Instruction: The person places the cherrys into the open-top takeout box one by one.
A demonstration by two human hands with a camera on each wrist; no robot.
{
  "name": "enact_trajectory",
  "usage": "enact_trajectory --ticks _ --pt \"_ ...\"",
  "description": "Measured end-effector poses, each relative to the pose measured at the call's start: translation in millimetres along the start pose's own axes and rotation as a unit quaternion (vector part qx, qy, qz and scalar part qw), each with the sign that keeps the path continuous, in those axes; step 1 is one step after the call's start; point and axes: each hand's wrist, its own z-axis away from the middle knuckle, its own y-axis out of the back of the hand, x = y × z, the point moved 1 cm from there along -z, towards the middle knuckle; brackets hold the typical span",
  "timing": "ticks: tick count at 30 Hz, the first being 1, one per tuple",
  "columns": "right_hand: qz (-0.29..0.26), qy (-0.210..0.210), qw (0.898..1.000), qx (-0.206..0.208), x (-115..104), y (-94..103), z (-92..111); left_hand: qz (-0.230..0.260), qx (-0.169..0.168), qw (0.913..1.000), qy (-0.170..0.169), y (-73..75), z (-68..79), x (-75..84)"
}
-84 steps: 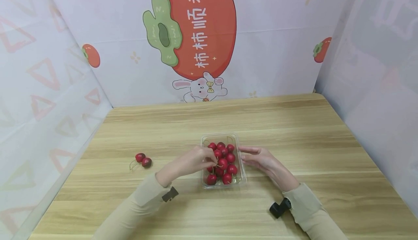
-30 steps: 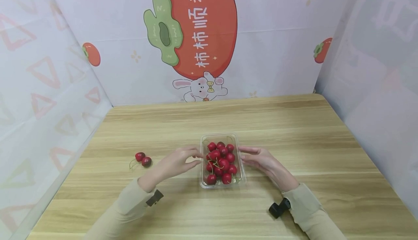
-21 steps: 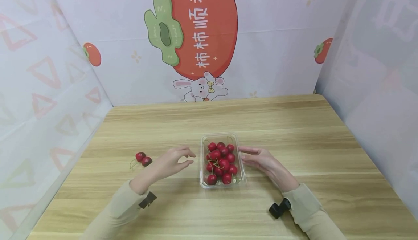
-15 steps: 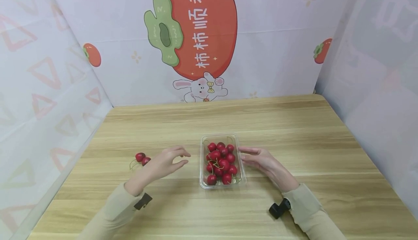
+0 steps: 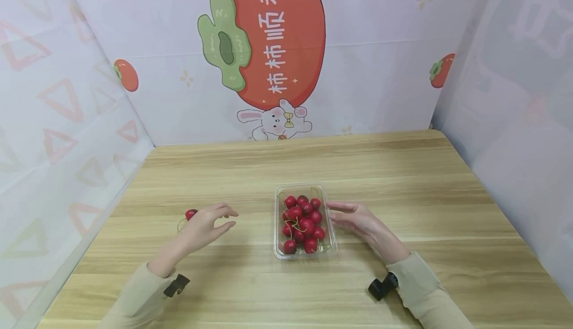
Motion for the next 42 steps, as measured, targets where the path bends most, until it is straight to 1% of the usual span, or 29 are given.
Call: enact_trajectory --ticks 6,11,14,22,27,36,42 --pt "-0.003 0.003 1.000 -0.001 -0.3 -0.4 0.2 0.000 0.006 0.9990 0.045 5.9 12.6 -7.4" --pt "-0.005 0.009 1.000 -0.009 -0.7 -0.3 0.9 0.002 0.015 0.9974 0.071 8.5 21.8 -13.2" --pt "-0.004 0.009 1.000 -0.009 -0.9 -0.3 1.3 0.014 0.015 0.9962 0.085 9.3 26.6 -17.0" --pt "0.002 0.011 1.000 -0.009 -0.2 0.7 1.0 0.022 0.014 0.9939 0.107 12.0 36.7 -25.8" --pt "0.001 0.014 1.000 -0.011 -0.4 -0.5 1.2 0.013 0.018 0.9924 0.121 14.5 45.1 -32.1" --pt "-0.002 0.010 1.000 -0.015 -0.9 -0.5 -0.1 -0.005 0.018 0.9849 0.172 19.8 58.2 -41.9" --pt "0.002 0.011 1.000 -0.016 -0.1 0.5 -0.7 -0.014 0.011 0.9814 0.191 22.4 65.5 -48.3"
